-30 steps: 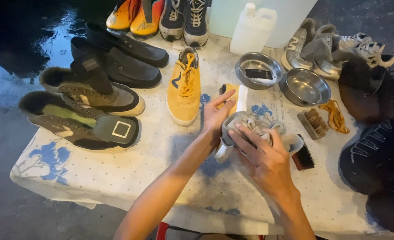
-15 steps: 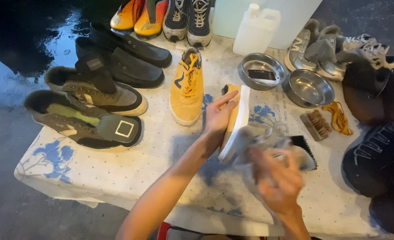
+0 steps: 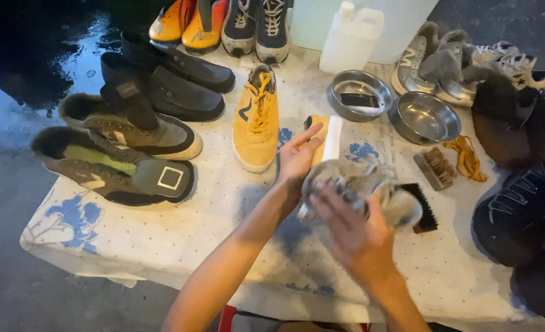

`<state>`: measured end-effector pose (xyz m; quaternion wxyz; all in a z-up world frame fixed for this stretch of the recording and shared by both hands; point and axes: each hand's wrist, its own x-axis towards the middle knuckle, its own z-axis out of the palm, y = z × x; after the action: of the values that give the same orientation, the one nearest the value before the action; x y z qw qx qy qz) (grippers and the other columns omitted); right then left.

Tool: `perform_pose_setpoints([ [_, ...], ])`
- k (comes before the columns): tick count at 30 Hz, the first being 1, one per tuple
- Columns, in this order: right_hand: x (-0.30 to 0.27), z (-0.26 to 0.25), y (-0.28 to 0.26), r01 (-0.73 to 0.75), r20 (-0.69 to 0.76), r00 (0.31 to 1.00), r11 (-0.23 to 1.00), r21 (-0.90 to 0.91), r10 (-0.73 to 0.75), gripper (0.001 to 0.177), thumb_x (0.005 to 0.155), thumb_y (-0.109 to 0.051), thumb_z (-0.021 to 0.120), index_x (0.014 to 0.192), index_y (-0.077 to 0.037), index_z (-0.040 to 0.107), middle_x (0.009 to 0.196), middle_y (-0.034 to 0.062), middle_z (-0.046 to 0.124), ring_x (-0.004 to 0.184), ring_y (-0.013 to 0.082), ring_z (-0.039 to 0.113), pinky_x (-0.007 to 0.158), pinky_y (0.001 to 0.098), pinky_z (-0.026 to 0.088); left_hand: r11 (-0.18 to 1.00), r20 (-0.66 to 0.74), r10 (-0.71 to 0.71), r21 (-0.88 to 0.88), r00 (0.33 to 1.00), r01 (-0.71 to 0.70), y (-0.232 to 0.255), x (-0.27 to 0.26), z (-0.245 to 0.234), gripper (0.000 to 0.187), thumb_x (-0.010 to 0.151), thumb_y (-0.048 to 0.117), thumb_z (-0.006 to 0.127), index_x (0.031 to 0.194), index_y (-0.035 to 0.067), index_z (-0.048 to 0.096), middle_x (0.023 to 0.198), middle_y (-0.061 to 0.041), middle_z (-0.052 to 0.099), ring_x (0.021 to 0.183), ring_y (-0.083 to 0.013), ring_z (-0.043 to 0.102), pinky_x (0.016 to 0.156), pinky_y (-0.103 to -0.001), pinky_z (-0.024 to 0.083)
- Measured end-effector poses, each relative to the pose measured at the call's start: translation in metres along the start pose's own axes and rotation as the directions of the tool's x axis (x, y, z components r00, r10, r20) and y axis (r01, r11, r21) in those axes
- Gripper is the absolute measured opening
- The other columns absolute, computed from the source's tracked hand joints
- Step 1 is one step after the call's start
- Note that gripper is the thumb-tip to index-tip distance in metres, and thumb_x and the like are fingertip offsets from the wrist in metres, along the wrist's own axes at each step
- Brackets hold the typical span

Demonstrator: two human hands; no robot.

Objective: The person scrubs the white sole of a yellow sneaker with a brush, then wipes it with a cloth. They dip the brush into a metal bowl of water and continue scrubbing the sole. The person repeats the scrubbing and wiping process on the same shoe.

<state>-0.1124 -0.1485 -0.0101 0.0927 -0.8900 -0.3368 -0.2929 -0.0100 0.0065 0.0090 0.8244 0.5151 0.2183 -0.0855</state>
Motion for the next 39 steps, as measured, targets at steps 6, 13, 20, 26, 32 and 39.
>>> perform_pose_setpoints([
  [6, -0.019, -0.004, -0.034, 0.100, -0.032, 0.993, 0.938, -0.333, -0.117, 0.042, 0.102, -0.012, 0.056, 0.135, -0.033, 0.068, 0.147, -0.0173, 0.056, 0.099, 0.0286, 0.053, 0.044, 0.0276, 0.052, 0.989, -0.042, 0.022, 0.144, 0.999, -0.016, -0.004, 0.013, -0.004, 0.037, 0.089, 0.021, 0.066, 0.124, 0.026, 0.075, 0.160, -0.004, 0.052, 0.136, -0.0248, 0.051, 0.110, -0.033, 0.043],
  [13, -0.029, -0.016, -0.032, 0.132, -0.027, 0.989, 0.945, -0.298, -0.146, 0.051, 0.097, 0.001, 0.047, 0.131, -0.028, 0.070, 0.139, -0.0174, 0.064, 0.091, 0.0263, 0.054, 0.050, 0.0238, 0.049, 0.986, -0.028, 0.129, 0.112, 0.991, -0.125, -0.025, 0.030, -0.001, 0.032, 0.089, 0.018, 0.070, 0.120, 0.024, 0.076, 0.153, -0.005, 0.060, 0.134, -0.0211, 0.056, 0.106, -0.028, 0.050],
  [20, -0.058, -0.016, -0.006, 0.085, -0.207, 0.970, 0.974, -0.209, -0.129, 0.029, 0.092, -0.001, 0.070, 0.118, -0.013, 0.074, 0.129, 0.0069, 0.073, 0.109, 0.0101, 0.072, 0.095, 0.0420, 0.051, 0.994, -0.033, 0.091, -0.063, 0.995, -0.093, -0.015, 0.012, 0.006, 0.031, 0.089, 0.014, 0.068, 0.119, 0.017, 0.078, 0.148, -0.008, 0.064, 0.124, -0.0237, 0.064, 0.097, -0.028, 0.055],
  [26, -0.031, -0.006, -0.031, 0.209, -0.131, 0.955, 0.919, -0.334, -0.265, 0.030, 0.104, -0.012, 0.057, 0.128, -0.023, 0.073, 0.136, -0.0107, 0.066, 0.104, 0.0139, 0.063, 0.078, 0.0301, 0.053, 0.990, -0.018, 0.135, -0.040, 0.991, -0.135, -0.026, 0.023, 0.002, 0.034, 0.088, 0.015, 0.067, 0.121, 0.016, 0.077, 0.147, -0.008, 0.065, 0.123, -0.0200, 0.063, 0.096, -0.025, 0.052],
  [32, -0.076, 0.023, 0.019, 0.251, -0.127, 0.942, 0.904, -0.346, -0.310, 0.048, 0.088, -0.015, 0.089, 0.130, -0.027, 0.070, 0.138, -0.0033, 0.067, 0.111, 0.0207, 0.060, 0.077, 0.0343, 0.057, 0.995, -0.022, 0.093, 0.035, 0.995, -0.092, -0.009, 0.009, -0.002, 0.031, 0.090, 0.019, 0.067, 0.119, 0.021, 0.078, 0.151, -0.005, 0.062, 0.128, -0.0225, 0.061, 0.102, -0.028, 0.051],
  [39, -0.071, -0.007, 0.066, 0.074, 0.105, 0.991, 0.995, 0.072, -0.081, 0.043, 0.093, -0.007, 0.065, 0.132, -0.024, 0.069, 0.145, -0.0042, 0.063, 0.088, 0.0263, 0.064, 0.082, 0.0408, 0.057, 0.948, 0.174, 0.210, 0.206, 0.962, -0.244, 0.004, 0.012, -0.014, 0.040, 0.085, 0.034, 0.069, 0.123, 0.020, 0.076, 0.147, -0.002, 0.065, 0.138, -0.0158, 0.056, 0.115, -0.026, 0.039],
])
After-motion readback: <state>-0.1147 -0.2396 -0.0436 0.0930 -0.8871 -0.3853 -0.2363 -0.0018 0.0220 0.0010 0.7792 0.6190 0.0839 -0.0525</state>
